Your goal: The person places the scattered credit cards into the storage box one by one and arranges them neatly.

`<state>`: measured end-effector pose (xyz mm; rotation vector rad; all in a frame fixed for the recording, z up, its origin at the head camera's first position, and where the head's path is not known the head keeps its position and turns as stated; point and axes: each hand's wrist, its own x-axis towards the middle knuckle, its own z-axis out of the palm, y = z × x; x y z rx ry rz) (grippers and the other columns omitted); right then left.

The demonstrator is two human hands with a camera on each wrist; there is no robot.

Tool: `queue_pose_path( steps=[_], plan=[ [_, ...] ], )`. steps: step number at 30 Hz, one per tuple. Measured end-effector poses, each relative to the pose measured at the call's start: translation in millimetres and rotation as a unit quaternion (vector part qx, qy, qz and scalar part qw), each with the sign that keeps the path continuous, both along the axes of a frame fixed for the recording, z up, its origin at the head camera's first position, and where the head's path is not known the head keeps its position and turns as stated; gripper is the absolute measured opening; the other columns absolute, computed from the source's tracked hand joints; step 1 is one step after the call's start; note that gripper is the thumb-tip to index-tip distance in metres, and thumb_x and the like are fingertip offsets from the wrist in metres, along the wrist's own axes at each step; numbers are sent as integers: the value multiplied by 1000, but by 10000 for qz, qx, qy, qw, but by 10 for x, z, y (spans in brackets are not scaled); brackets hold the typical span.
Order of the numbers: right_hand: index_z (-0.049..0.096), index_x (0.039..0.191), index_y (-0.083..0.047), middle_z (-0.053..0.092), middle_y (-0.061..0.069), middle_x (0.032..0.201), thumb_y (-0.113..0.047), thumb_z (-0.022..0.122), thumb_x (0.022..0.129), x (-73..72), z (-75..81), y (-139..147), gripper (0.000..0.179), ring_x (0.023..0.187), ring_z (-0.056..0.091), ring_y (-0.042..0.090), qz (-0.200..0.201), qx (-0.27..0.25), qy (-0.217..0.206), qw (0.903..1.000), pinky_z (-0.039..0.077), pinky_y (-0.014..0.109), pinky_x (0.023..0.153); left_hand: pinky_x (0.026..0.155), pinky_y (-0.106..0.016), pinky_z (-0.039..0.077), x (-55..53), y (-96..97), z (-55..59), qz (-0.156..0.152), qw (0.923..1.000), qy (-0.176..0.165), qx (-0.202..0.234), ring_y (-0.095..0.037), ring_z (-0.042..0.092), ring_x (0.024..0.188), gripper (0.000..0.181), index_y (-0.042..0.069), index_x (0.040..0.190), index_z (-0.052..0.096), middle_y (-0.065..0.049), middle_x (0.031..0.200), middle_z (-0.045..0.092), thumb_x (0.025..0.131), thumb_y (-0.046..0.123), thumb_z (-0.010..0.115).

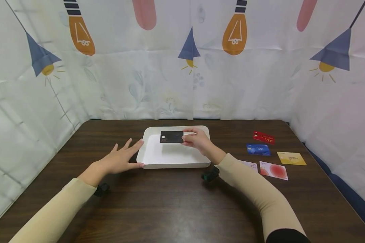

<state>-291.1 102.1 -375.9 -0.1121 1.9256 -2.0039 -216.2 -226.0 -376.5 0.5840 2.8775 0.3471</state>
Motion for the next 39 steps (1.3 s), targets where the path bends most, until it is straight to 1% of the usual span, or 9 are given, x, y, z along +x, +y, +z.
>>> queue_pose_path(
  steps=[7, 12, 19, 23, 29, 32, 35, 39],
  plan=[
    [48, 145, 8, 61, 8, 92, 6, 59, 101, -22, -39, -155, 45, 74, 69, 12, -25, -218, -32, 9998, 59, 22, 73, 113, -76, 1, 1, -6, 4, 17, 10000, -23, 11, -44, 6, 155, 103, 13, 166, 13, -12, 170, 18, 93, 68, 60],
    [49, 144, 9, 60, 8, 92, 7, 58, 101, -22, -72, -296, 44, 73, 69, 12, -142, -403, -92, 9990, 59, 22, 73, 112, -77, 1, 0, -10, -4, 10, 10000, -10, 25, -44, 7, 154, 103, 13, 166, 14, -12, 169, 19, 93, 68, 60],
    [51, 144, 6, 59, 10, 98, 6, 59, 101, -32, -80, -429, 43, 74, 69, 13, -290, -375, -192, 9987, 59, 22, 73, 112, -77, 1, 3, -12, -9, -10, 10000, -16, 39, -44, 7, 154, 103, 13, 166, 14, -11, 170, 19, 93, 69, 60],
    [52, 144, 4, 60, 11, 96, 4, 59, 101, -54, -89, -469, 43, 74, 68, 13, -370, -411, -219, 9982, 58, 21, 72, 112, -77, 1, -2, -13, -9, -20, 10000, -38, 49, -44, 6, 155, 103, 14, 166, 13, -11, 170, 18, 93, 70, 59],
    [49, 146, 6, 62, 9, 94, 5, 57, 102, -77, -110, -521, 45, 73, 68, 12, -369, -557, -154, 9976, 58, 20, 72, 112, -77, 0, 3, -3, 18, -21, 9999, -77, 83, -44, 6, 154, 103, 13, 166, 14, -12, 170, 19, 93, 68, 61],
    [51, 146, 5, 64, 9, 94, 5, 57, 102, -87, -114, -541, 44, 73, 67, 12, -459, -529, -130, 9975, 58, 20, 71, 112, -77, 0, 5, 3, 26, -24, 9999, -109, 101, -44, 5, 154, 103, 13, 166, 13, -12, 170, 18, 93, 68, 61],
    [53, 145, 4, 65, 9, 93, 5, 57, 101, -108, -121, -568, 43, 72, 67, 12, -548, -495, -168, 9971, 58, 20, 71, 112, -77, 0, 1, 1, 23, -27, 9999, -101, 66, -44, 5, 154, 103, 14, 166, 13, -11, 170, 18, 93, 68, 60],
    [55, 143, 3, 61, 9, 93, 6, 58, 100, -134, -144, -616, 43, 70, 66, 12, -632, -502, -271, 9964, 59, 22, 72, 112, -77, 1, -12, 4, 19, -21, 10000, -83, 28, -44, 6, 154, 103, 14, 166, 13, -11, 169, 19, 93, 69, 60]
  ],
)
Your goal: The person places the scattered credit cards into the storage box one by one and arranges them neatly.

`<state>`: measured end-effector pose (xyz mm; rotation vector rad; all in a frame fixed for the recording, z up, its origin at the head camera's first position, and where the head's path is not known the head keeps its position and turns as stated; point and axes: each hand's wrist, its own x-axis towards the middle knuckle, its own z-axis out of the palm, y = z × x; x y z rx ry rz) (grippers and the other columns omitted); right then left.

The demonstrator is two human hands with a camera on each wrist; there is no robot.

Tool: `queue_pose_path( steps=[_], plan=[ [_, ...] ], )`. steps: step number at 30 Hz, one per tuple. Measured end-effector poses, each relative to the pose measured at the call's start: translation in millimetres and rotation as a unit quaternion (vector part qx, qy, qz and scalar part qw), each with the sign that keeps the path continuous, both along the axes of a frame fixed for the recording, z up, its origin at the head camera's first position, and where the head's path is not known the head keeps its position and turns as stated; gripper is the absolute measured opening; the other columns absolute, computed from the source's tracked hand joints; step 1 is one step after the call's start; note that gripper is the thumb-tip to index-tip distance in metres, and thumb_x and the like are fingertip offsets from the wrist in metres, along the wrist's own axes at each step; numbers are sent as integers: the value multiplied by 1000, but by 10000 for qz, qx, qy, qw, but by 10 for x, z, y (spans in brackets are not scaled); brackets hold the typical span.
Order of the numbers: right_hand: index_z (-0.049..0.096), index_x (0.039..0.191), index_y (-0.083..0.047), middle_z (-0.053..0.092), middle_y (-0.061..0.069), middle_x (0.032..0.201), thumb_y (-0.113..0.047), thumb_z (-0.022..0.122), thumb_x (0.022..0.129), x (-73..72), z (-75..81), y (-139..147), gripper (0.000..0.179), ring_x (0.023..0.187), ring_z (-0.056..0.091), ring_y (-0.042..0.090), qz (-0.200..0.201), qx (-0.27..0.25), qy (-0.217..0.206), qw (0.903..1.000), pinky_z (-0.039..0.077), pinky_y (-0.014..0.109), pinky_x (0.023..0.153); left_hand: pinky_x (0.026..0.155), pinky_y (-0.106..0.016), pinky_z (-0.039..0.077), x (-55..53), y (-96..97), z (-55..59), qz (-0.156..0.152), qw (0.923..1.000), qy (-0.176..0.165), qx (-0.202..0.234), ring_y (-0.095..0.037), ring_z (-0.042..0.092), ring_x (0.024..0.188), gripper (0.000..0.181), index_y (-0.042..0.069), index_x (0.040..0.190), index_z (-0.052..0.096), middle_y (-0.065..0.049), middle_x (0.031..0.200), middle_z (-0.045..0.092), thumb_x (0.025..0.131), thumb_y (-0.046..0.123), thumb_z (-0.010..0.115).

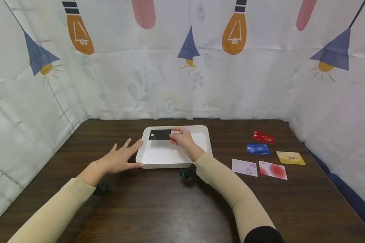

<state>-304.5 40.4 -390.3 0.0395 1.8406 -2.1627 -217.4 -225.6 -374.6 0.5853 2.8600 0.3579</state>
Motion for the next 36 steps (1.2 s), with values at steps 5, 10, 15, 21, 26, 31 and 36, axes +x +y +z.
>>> queue_pose_path(
  steps=[5, 10, 15, 21, 26, 31, 36],
  plan=[
    [56, 142, 2, 58, 11, 97, 6, 59, 100, -15, -12, -61, 42, 70, 63, 12, -104, 31, -104, 9999, 59, 25, 75, 112, -77, 2, -19, 17, 0, -6, 10000, 13, -44, -44, 7, 154, 102, 14, 166, 14, -12, 169, 21, 93, 69, 60],
    [57, 141, 1, 58, 13, 100, 6, 59, 100, -44, -40, -122, 41, 70, 60, 13, -274, 32, -165, 9995, 59, 24, 72, 113, -77, 2, -19, 18, 19, 1, 10000, -27, -47, -44, 6, 155, 103, 14, 166, 14, -13, 168, 22, 93, 69, 60],
    [58, 141, 0, 58, 14, 104, 6, 59, 100, -65, -58, -195, 41, 72, 60, 15, -386, 25, -238, 9990, 58, 22, 69, 112, -77, 2, -14, 5, 39, 11, 10000, -41, -80, -44, 6, 154, 103, 13, 166, 15, -13, 168, 23, 93, 68, 61],
    [59, 140, -1, 60, 12, 101, 7, 59, 100, -88, -84, -247, 41, 70, 61, 14, -487, 179, -176, 9985, 58, 22, 67, 112, -77, 2, -19, 12, 43, -3, 10000, -54, -26, -45, 7, 154, 103, 12, 166, 14, -14, 168, 23, 93, 69, 60],
    [61, 138, -1, 61, 13, 100, 7, 59, 99, -117, -123, -265, 40, 69, 61, 14, -548, 293, -127, 9980, 57, 21, 64, 112, -77, 1, -22, 13, 47, 1, 10000, -86, -31, -45, 6, 154, 104, 12, 166, 14, -14, 168, 22, 93, 69, 60],
    [62, 139, -2, 63, 18, 113, 6, 59, 100, -119, -153, -275, 39, 67, 60, 12, -609, 466, -102, 9970, 57, 19, 62, 112, -77, 1, -25, 8, 37, 6, 9999, -104, -44, -44, 5, 154, 104, 11, 166, 14, -15, 168, 22, 93, 69, 60],
    [59, 142, -1, 60, 24, 129, 3, 61, 101, -75, -150, -273, 41, 69, 62, 13, -566, 627, -20, 9964, 58, 22, 67, 112, -77, 2, -24, 11, 15, -8, 9999, -100, -59, -44, 5, 154, 104, 12, 166, 14, -15, 168, 23, 93, 70, 59]
  ],
)
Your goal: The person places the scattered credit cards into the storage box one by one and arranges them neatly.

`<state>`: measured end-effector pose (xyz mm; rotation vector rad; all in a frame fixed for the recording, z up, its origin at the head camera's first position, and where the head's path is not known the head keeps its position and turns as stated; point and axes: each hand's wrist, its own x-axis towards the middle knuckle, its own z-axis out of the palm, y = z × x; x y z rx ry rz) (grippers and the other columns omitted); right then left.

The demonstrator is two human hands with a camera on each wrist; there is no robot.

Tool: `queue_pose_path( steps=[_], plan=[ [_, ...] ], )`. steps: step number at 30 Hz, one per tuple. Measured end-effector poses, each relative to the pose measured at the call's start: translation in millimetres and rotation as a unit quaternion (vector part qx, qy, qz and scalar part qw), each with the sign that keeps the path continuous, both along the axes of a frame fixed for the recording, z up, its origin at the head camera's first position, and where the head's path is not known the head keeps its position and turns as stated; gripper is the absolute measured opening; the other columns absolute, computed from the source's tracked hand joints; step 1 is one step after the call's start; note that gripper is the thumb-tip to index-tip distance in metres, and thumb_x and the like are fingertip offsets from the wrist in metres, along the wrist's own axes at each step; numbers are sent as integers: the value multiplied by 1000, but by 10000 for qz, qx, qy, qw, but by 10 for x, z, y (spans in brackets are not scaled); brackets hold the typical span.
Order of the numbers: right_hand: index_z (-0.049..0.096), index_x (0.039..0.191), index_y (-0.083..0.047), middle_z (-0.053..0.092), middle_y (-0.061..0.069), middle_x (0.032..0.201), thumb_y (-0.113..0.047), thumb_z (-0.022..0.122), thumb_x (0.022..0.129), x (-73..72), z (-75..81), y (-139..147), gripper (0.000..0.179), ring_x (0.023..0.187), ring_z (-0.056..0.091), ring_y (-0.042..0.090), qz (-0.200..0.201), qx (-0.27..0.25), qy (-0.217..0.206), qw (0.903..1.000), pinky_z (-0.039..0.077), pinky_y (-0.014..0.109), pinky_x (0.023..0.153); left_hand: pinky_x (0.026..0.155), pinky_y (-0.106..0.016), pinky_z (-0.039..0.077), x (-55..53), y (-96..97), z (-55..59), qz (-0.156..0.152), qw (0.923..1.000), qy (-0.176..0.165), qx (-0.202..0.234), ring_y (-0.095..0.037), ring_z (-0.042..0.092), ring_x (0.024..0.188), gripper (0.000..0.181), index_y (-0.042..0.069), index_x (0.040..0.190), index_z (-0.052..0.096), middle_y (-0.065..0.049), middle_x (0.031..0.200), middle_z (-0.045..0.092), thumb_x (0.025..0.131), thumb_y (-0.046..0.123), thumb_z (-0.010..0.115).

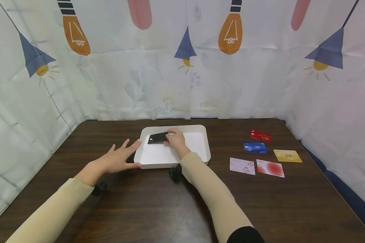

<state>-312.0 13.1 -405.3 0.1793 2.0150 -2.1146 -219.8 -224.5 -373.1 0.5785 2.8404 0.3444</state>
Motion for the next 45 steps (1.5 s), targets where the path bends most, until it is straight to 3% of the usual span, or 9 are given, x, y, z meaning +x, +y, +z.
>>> queue_pose_path(
  steps=[6, 11, 15, 21, 29, 36, 40, 45],
  plan=[
    [58, 143, 0, 62, 21, 126, 9, 74, 89, 9, -26, 1, 57, 88, 65, 19, 166, 767, 328, 9964, 59, 27, 78, 112, -77, 2, -9, 14, -4, -15, 10000, 3, 11, -45, 6, 154, 104, 11, 166, 14, -15, 167, 24, 92, 70, 59],
    [60, 140, 4, 63, 18, 120, 9, 77, 86, -14, -51, -19, 57, 100, 60, 23, 372, 1768, 782, 9804, 59, 28, 82, 112, -77, 2, -2, 11, 9, 13, 10000, -16, -7, -45, 6, 154, 104, 11, 166, 14, -16, 167, 24, 93, 69, 60],
    [62, 139, 3, 66, 17, 119, 4, 79, 86, -23, -49, -36, 56, 96, 64, 23, 451, 2267, 913, 9686, 58, 27, 80, 112, -77, 2, 8, 3, 7, 20, 10000, 9, -27, -45, 6, 154, 104, 12, 166, 14, -15, 167, 24, 93, 69, 60],
    [62, 140, -1, 67, 16, 123, 2, 80, 87, -19, -39, -47, 56, 77, 66, 16, 432, 2473, 884, 9639, 57, 26, 77, 112, -78, 2, 14, 3, 5, -18, 10000, 18, -12, -45, 5, 154, 103, 11, 166, 14, -15, 168, 22, 93, 69, 59],
    [62, 140, -1, 66, 17, 127, 1, 78, 89, -13, -27, -51, 54, 75, 65, 12, 495, 2565, 886, 9612, 57, 27, 81, 112, -78, 2, 14, -2, 6, -13, 10000, 42, 9, -45, 6, 154, 103, 11, 166, 15, -15, 168, 22, 93, 69, 59],
    [65, 136, 1, 65, 14, 110, 1, 79, 88, -18, -34, -52, 51, 70, 60, 10, 474, 2697, 977, 9568, 51, 24, 73, 112, -77, 2, 17, -2, 2, 5, 10000, 47, 35, -45, 6, 154, 103, 11, 166, 15, -15, 168, 23, 93, 70, 59],
    [66, 135, 0, 65, 13, 109, 1, 79, 87, -21, -37, -59, 49, 73, 60, 12, 466, 2748, 996, 9552, 51, 25, 75, 112, -77, 1, 19, -5, 0, 19, 10000, 19, 69, -44, 5, 154, 104, 11, 166, 15, -15, 168, 22, 92, 70, 59],
    [69, 132, -1, 68, 14, 118, -1, 79, 87, -3, -29, -75, 46, 90, 56, 18, 689, 3152, 1167, 9393, 49, 30, 83, 112, -77, 1, 16, -9, -8, 12, 10000, 25, 61, -44, 5, 154, 104, 11, 166, 15, -15, 168, 22, 93, 70, 59]
  ],
)
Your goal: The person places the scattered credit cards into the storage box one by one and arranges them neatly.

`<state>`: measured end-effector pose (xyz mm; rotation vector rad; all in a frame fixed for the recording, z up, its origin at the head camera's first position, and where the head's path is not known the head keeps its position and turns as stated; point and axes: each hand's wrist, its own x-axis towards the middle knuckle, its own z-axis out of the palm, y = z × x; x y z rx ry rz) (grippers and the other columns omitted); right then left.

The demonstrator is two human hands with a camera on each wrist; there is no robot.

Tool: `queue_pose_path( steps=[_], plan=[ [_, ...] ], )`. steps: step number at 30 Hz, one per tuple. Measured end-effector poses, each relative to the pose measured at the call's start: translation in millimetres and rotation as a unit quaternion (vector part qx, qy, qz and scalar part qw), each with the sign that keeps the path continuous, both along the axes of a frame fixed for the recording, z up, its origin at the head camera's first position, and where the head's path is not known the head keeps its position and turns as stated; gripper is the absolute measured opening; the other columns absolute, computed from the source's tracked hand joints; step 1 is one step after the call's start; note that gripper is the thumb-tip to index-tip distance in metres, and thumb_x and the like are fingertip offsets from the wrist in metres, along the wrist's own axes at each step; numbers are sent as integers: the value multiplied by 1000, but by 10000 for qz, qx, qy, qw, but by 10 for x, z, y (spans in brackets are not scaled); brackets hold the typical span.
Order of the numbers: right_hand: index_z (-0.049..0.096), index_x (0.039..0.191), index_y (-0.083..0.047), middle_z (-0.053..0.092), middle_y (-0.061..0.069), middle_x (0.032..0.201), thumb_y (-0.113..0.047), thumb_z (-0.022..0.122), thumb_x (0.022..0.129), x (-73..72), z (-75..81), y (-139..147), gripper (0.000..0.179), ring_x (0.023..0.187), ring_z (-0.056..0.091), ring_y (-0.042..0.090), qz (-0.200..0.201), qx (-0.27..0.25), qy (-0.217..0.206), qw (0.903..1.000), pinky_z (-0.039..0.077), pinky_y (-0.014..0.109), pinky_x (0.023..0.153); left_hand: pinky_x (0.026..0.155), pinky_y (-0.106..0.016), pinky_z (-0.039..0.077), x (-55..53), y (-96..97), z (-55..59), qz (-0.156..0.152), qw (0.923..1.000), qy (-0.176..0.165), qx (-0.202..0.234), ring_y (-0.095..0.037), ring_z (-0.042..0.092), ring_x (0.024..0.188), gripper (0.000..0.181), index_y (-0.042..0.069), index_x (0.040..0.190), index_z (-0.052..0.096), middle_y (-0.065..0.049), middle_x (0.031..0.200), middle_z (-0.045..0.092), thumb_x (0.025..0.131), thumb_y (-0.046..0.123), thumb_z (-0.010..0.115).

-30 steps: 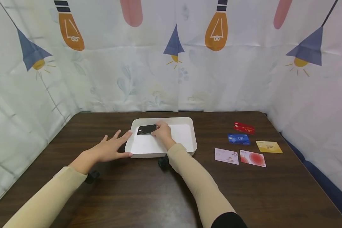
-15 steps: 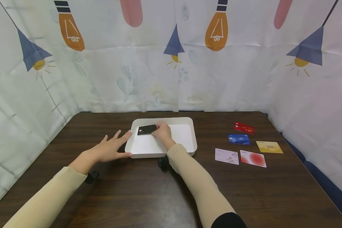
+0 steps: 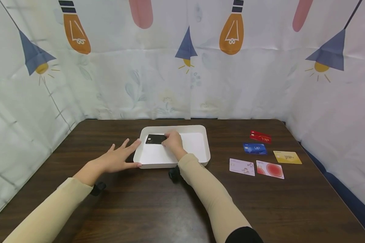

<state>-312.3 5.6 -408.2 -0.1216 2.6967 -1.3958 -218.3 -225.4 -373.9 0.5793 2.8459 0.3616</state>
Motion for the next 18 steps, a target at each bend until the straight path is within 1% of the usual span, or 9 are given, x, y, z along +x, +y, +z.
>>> queue_pose_path(
  steps=[3, 7, 9, 12, 15, 18],
  plan=[
    [70, 130, -2, 69, 13, 119, -3, 80, 87, 21, 13, -10, 44, 90, 51, 19, 141, 241, 47, 9996, 46, 30, 80, 112, -77, 1, 2, -6, 0, -9, 10000, -6, 6, -44, 5, 154, 104, 11, 166, 15, -14, 168, 22, 93, 71, 58],
    [70, 131, -3, 71, 13, 108, -5, 79, 89, 41, 22, -8, 43, 80, 46, 18, 219, 356, 35, 9991, 38, 28, 70, 112, -77, 2, 5, -2, 5, -7, 10000, -2, 0, -44, 5, 154, 104, 11, 166, 15, -14, 168, 23, 93, 70, 58],
    [69, 132, -4, 71, 12, 107, -6, 79, 90, 47, 23, -4, 43, 79, 45, 16, 248, 446, 61, 9987, 37, 26, 68, 112, -77, 2, 9, 1, 11, 0, 10000, -9, 4, -44, 6, 154, 103, 11, 166, 15, -15, 168, 23, 93, 70, 59],
    [69, 133, -6, 72, 9, 110, -8, 79, 91, 46, 22, 2, 43, 79, 47, 15, 258, 591, 116, 9978, 37, 25, 68, 112, -77, 1, 12, 4, 19, 4, 10000, -27, 15, -44, 6, 154, 103, 11, 166, 14, -15, 167, 23, 93, 69, 59],
    [68, 135, -7, 72, 12, 108, -8, 77, 93, 39, 18, 5, 43, 79, 48, 17, 283, 691, 89, 9972, 37, 26, 67, 112, -77, 1, 10, 7, 21, 11, 10000, -53, 35, -44, 6, 154, 104, 11, 166, 14, -15, 168, 23, 93, 69, 59],
    [67, 136, -8, 71, 12, 114, -8, 74, 95, 35, 17, 5, 42, 86, 56, 19, 288, 763, 51, 9967, 42, 28, 70, 112, -77, 1, 8, 6, 19, 21, 10000, -64, 38, -44, 6, 154, 104, 11, 166, 14, -15, 168, 22, 93, 70, 59]
  ],
)
